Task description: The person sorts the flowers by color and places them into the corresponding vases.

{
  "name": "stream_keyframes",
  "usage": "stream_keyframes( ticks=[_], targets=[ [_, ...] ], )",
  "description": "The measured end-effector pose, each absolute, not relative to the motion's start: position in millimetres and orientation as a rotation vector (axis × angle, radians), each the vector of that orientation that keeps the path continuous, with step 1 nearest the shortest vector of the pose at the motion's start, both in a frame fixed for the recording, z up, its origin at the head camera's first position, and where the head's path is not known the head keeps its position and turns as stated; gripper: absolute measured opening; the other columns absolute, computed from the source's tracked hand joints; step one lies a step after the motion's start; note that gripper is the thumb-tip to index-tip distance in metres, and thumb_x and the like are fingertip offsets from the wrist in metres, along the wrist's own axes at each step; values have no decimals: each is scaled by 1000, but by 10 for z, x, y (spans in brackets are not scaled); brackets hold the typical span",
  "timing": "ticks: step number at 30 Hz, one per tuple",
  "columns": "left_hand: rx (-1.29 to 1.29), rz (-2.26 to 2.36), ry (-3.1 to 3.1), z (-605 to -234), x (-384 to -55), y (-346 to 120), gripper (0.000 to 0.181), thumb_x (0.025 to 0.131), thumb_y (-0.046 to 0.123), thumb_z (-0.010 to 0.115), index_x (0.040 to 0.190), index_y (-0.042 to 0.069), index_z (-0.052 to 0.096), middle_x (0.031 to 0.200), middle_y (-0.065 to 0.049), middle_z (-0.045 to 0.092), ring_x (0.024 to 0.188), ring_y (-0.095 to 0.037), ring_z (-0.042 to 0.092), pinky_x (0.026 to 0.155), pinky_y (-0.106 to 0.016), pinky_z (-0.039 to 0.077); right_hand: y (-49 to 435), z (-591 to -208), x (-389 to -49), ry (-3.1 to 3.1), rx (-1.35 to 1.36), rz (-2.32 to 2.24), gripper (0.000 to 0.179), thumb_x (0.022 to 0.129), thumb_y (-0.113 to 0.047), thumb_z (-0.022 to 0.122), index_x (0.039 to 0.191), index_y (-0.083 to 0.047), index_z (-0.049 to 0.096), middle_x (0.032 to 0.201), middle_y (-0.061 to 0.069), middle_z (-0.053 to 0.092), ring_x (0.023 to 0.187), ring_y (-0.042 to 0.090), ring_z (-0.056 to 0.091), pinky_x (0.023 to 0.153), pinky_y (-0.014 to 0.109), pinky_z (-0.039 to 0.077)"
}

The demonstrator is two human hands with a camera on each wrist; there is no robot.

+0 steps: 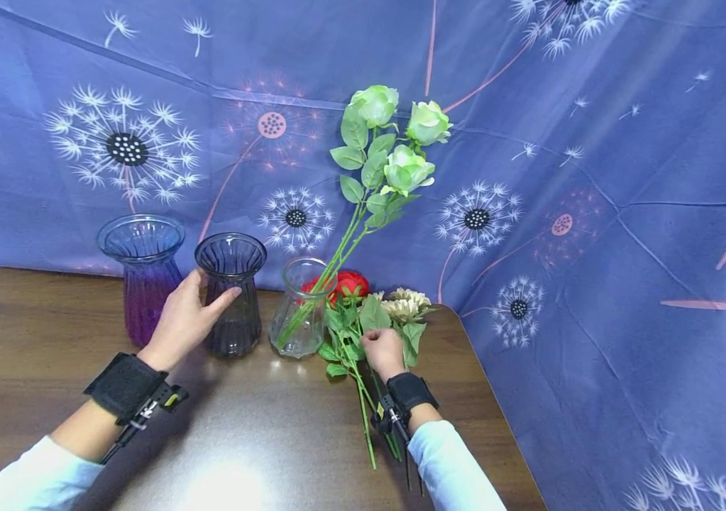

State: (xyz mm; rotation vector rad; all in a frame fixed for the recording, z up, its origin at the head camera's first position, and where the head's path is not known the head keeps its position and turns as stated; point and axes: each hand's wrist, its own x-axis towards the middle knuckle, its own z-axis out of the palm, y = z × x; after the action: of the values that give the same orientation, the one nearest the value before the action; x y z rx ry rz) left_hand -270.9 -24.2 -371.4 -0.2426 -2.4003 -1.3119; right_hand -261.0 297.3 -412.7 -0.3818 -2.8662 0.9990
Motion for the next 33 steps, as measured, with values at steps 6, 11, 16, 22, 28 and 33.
stream_keyframes(
  ticks=[6, 11, 16, 22, 28, 33],
  targets=[
    [-245, -1290, -2371, -3729, -2717, -242, 47, 87, 32, 65, 116, -3, 51, 106, -26, 57, 106, -44, 55, 87, -54, 43, 2910, -4151, -2646, -2927, -328, 906, 19, 88, -15, 63, 97, -2, 72, 101, 16, 70, 89, 29, 65, 71, 36, 52],
    [-244, -1295, -2384, -3726, -2712, -240, 48, 88, 31, 64, 117, -5, 50, 106, -26, 55, 105, -43, 54, 87, -54, 42, 2889, -4121, -2657, -2944, -315, 868, 19, 87, -12, 62, 98, 0, 71, 101, 18, 69, 92, 31, 64, 70, 35, 52],
    [-245, -1320, -2408, -3726, -2718, -236, 50, 89, 32, 62, 120, -6, 49, 110, -27, 54, 109, -43, 52, 90, -53, 41, 2904, -4046, -2666, -2906, -370, 861, 19, 87, -14, 62, 97, -2, 73, 102, 16, 70, 96, 32, 64, 77, 39, 51],
    [-241, -1331, -2399, -3739, -2717, -244, 49, 90, 29, 63, 121, -6, 49, 110, -28, 54, 109, -44, 52, 90, -53, 40, 2942, -3917, -2629, -2828, -364, 913, 19, 85, -16, 64, 96, -3, 73, 97, 14, 71, 88, 27, 65, 71, 33, 49],
    [-258, -1316, -2397, -3749, -2712, -251, 49, 90, 28, 62, 123, -6, 47, 111, -29, 53, 110, -45, 51, 91, -55, 40, 3002, -3718, -2532, -2707, -413, 1096, 22, 87, -15, 63, 102, 0, 71, 88, 15, 70, 60, 10, 59, 55, 21, 45],
    [-276, -1318, -2389, -3748, -2713, -242, 51, 90, 28, 62, 124, -8, 46, 112, -29, 53, 111, -45, 51, 93, -55, 40, 3114, -3556, -2430, -2569, -466, 1305, 27, 89, -13, 62, 109, 3, 66, 98, 17, 68, 60, 5, 59, 59, 19, 50]
  ],
)
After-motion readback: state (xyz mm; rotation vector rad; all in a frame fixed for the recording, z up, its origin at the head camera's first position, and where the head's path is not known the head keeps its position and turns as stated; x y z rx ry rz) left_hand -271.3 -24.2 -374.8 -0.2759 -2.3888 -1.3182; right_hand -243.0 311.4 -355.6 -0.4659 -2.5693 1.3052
